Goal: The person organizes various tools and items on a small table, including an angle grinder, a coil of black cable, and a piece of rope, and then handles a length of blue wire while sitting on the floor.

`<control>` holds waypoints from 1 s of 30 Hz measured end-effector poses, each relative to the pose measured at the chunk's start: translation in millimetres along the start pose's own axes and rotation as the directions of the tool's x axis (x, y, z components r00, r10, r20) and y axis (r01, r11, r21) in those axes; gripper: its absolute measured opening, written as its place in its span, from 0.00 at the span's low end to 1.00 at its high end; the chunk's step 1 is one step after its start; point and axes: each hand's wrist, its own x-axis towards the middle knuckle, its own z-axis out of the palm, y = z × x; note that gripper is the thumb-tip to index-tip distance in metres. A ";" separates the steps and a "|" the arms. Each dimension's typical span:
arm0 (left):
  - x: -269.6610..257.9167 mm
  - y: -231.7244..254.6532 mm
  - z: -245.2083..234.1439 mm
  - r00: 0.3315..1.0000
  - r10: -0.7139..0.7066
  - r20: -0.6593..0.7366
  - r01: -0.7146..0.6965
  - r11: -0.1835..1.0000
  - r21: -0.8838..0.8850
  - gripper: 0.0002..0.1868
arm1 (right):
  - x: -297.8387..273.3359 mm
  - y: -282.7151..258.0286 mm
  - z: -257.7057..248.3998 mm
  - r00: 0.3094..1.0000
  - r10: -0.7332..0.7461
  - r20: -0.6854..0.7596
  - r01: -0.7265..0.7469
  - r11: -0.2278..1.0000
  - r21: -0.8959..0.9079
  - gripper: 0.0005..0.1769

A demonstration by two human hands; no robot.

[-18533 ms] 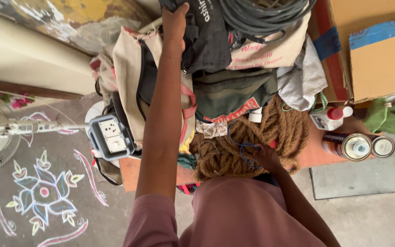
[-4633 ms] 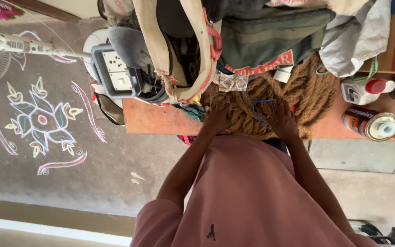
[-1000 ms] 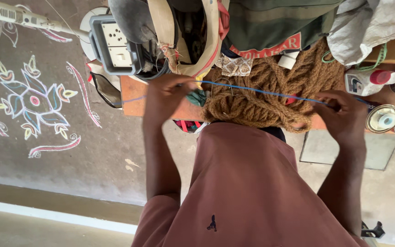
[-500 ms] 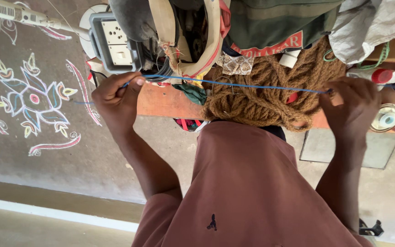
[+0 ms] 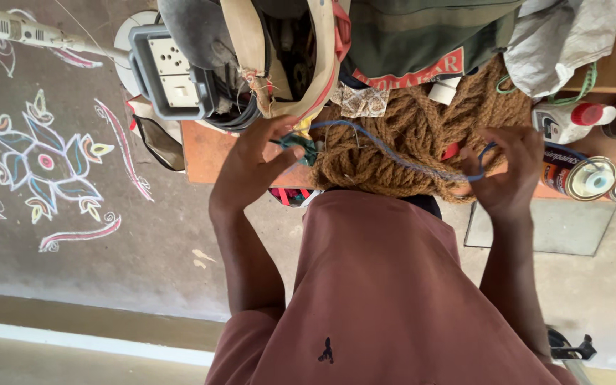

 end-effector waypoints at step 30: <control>25.9 11.5 137.6 0.906 0.104 0.411 0.070 0.920 -0.386 0.20 | 5.7 -57.5 42.3 0.980 0.022 0.197 -0.110 0.886 0.450 0.14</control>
